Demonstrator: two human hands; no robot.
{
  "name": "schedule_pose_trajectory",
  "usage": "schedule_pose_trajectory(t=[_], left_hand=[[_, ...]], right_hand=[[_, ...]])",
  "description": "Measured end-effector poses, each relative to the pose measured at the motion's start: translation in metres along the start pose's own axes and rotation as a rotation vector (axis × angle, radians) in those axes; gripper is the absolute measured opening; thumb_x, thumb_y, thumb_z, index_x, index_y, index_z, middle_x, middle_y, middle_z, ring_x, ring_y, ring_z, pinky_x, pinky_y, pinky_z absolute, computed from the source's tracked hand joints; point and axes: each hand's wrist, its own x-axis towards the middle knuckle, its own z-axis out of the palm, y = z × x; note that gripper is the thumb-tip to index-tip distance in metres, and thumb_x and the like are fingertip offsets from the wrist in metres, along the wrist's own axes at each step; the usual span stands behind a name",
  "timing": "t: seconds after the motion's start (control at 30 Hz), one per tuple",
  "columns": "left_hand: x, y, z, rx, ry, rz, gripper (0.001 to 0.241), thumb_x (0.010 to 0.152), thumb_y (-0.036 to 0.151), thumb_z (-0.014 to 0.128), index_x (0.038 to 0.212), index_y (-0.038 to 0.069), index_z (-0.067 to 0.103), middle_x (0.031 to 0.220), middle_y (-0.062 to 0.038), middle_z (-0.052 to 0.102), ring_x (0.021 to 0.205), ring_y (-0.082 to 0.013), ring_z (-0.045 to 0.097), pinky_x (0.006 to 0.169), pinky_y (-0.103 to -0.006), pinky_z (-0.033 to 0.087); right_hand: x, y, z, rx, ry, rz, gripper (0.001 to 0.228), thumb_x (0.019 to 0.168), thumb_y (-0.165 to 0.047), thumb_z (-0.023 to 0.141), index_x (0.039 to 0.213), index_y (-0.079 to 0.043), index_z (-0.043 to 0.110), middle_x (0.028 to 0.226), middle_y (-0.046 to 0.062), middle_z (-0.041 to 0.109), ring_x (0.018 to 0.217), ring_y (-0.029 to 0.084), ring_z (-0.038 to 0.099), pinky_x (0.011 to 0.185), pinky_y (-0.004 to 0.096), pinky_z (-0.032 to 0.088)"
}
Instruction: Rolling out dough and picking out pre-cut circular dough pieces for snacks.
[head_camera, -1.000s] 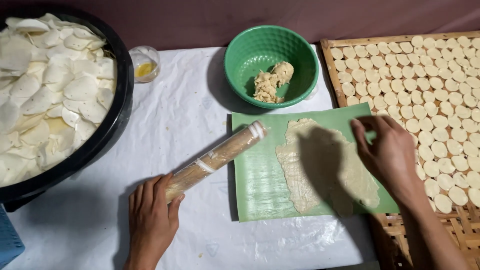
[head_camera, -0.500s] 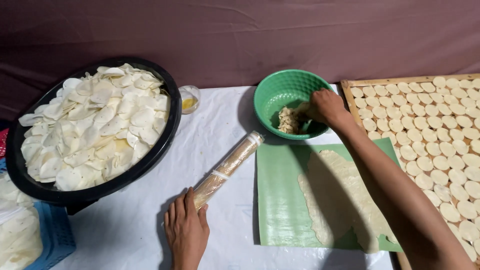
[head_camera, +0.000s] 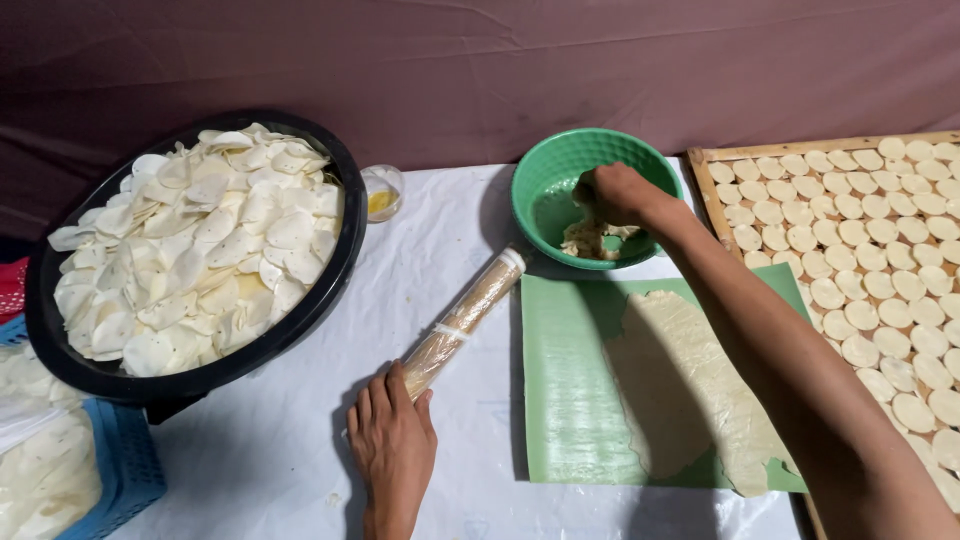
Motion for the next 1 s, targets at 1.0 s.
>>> schedule_pose_trajectory(t=[1.0], left_hand=[[0.005,0.003,-0.005,0.008,-0.053,-0.011,0.053,0.09,0.027,0.07,0.134,-0.001,0.06,0.111,-0.013,0.067,0.092,-0.0255,0.062,0.083,-0.0413,0.047]], right_hand=[[-0.186,-0.055,0.042,0.15,0.295,-0.124,0.022,0.097,-0.023,0.064,0.104,-0.003,0.07,0.109,0.017,0.074,0.09,0.031,0.072,0.077,0.042,0.064]])
